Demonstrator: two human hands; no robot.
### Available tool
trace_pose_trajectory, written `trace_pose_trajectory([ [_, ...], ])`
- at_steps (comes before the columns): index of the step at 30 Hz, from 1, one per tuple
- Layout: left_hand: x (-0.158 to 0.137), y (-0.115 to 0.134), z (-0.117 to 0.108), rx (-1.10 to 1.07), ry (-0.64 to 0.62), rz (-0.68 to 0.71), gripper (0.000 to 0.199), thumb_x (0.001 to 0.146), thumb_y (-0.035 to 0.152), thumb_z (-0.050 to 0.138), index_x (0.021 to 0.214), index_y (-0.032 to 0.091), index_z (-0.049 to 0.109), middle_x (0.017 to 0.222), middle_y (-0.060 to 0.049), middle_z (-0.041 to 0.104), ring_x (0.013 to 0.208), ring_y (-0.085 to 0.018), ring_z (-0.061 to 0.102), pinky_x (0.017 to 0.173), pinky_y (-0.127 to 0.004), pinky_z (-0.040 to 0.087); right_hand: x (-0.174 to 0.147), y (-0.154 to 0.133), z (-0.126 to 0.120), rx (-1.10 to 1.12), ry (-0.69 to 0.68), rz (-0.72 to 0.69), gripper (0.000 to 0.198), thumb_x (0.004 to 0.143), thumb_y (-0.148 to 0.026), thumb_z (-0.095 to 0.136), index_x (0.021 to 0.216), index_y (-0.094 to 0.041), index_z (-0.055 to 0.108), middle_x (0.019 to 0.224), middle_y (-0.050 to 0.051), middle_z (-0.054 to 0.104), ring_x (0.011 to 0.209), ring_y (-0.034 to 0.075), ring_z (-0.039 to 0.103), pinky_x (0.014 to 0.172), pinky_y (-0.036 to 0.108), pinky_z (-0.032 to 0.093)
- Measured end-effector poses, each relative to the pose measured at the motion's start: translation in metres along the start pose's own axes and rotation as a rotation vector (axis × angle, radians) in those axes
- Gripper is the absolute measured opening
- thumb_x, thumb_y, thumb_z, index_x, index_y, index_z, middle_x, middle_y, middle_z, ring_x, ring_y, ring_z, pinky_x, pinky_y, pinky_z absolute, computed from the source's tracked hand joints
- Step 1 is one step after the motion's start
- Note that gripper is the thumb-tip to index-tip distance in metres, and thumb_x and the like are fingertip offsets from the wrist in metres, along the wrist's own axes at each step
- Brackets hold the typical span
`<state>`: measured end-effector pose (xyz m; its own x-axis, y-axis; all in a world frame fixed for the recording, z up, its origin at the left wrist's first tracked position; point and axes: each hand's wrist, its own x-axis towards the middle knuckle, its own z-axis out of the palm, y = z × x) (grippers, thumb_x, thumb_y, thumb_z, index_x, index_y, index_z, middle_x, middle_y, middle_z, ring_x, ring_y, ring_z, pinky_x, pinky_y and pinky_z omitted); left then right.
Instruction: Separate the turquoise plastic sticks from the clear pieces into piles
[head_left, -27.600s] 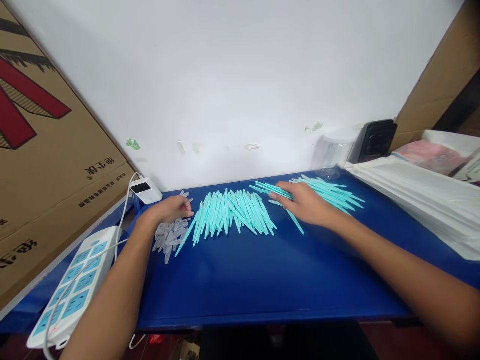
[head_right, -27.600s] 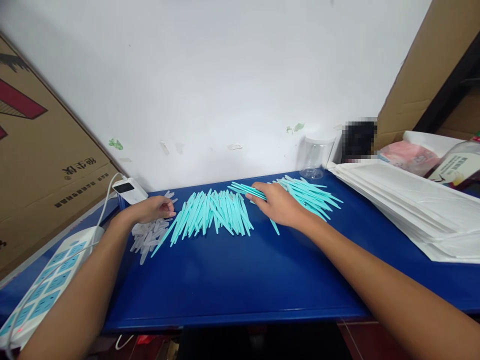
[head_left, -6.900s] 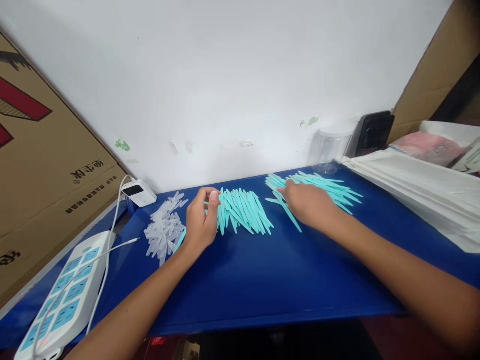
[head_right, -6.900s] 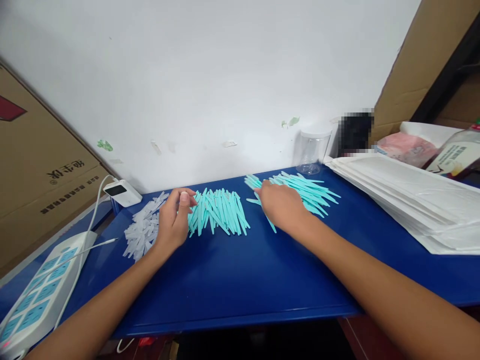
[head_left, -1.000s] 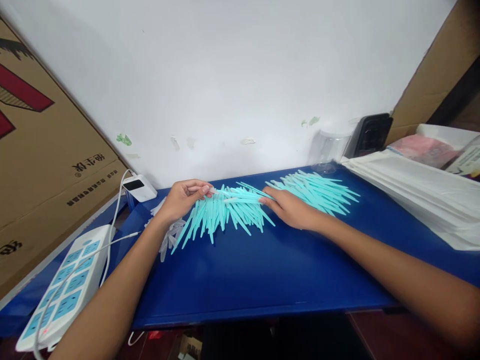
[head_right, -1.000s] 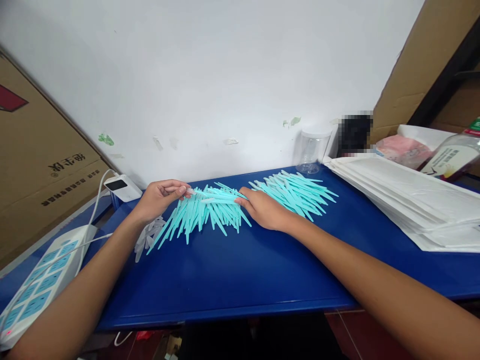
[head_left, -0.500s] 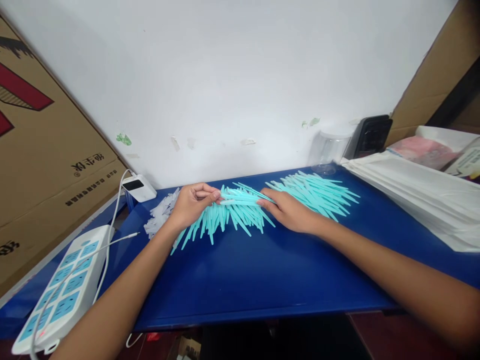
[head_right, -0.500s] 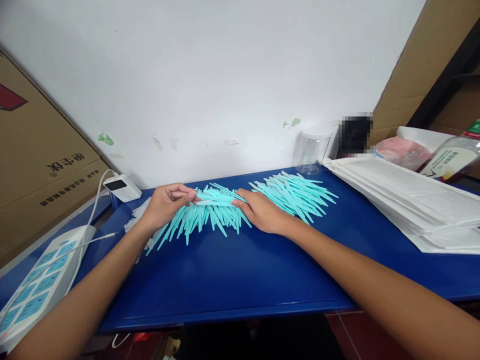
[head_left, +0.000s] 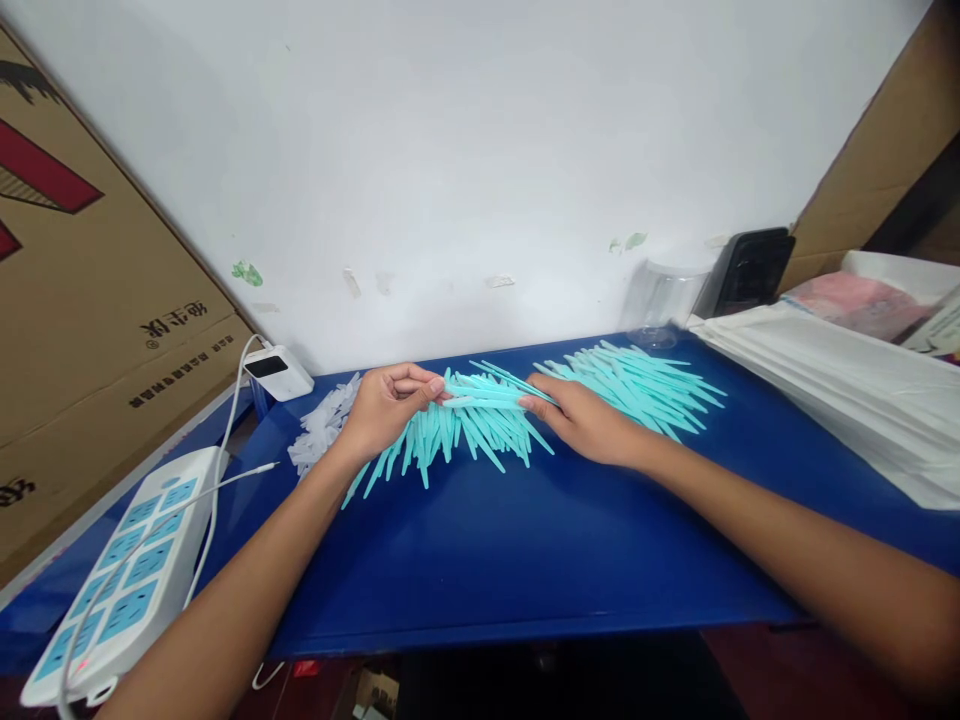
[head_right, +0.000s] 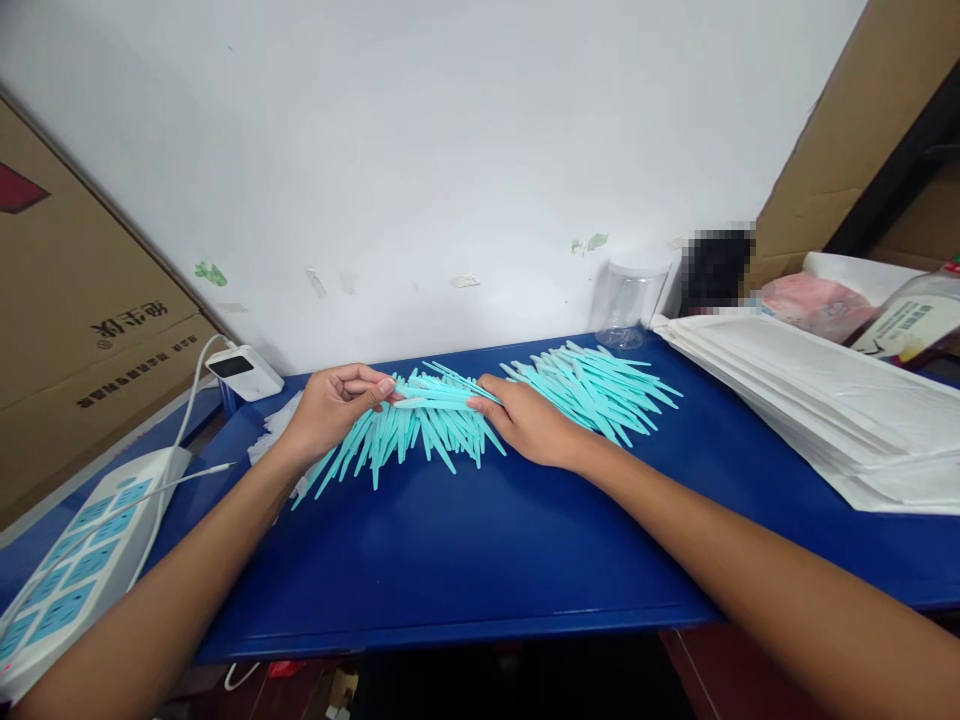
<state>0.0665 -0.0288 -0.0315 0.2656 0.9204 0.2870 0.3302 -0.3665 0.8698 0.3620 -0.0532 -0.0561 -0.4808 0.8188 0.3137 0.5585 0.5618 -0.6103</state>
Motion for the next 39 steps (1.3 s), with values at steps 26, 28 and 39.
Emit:
trace_pose_trajectory([
  [26,-0.007,0.004,0.013,0.082,-0.263,-0.006,0.046,0.098,0.052,0.063,0.125,0.018,0.078,0.067,-0.001,0.06,0.06,-0.016,0.056,0.055,-0.026,0.046,0.001,-0.002,0.003,0.143,0.091,0.087,0.034,0.108,-0.052,0.039,0.09,-0.024,0.044,0.087,0.0,0.049,0.08,0.02,0.048,0.075,0.034,0.042],
  [28,-0.006,0.003,0.013,0.088,-0.263,0.008,0.047,0.099,0.051,0.062,0.126,0.016,0.077,0.071,-0.002,0.063,0.062,-0.016,0.057,0.057,-0.026,0.046,0.0,-0.004,0.001,0.174,0.087,0.105,0.034,0.108,-0.053,0.04,0.088,-0.025,0.044,0.084,0.0,0.048,0.078,0.019,0.048,0.075,0.034,0.042],
  [39,-0.004,0.001,0.009,0.109,-0.187,0.02,0.046,0.097,0.053,0.064,0.113,0.012,0.078,0.076,-0.003,0.064,0.065,-0.015,0.058,0.062,-0.026,0.048,0.003,0.006,-0.002,0.143,0.271,0.225,0.037,0.108,-0.055,0.036,0.086,-0.025,0.041,0.077,-0.001,0.05,0.071,0.019,0.049,0.068,0.033,0.038],
])
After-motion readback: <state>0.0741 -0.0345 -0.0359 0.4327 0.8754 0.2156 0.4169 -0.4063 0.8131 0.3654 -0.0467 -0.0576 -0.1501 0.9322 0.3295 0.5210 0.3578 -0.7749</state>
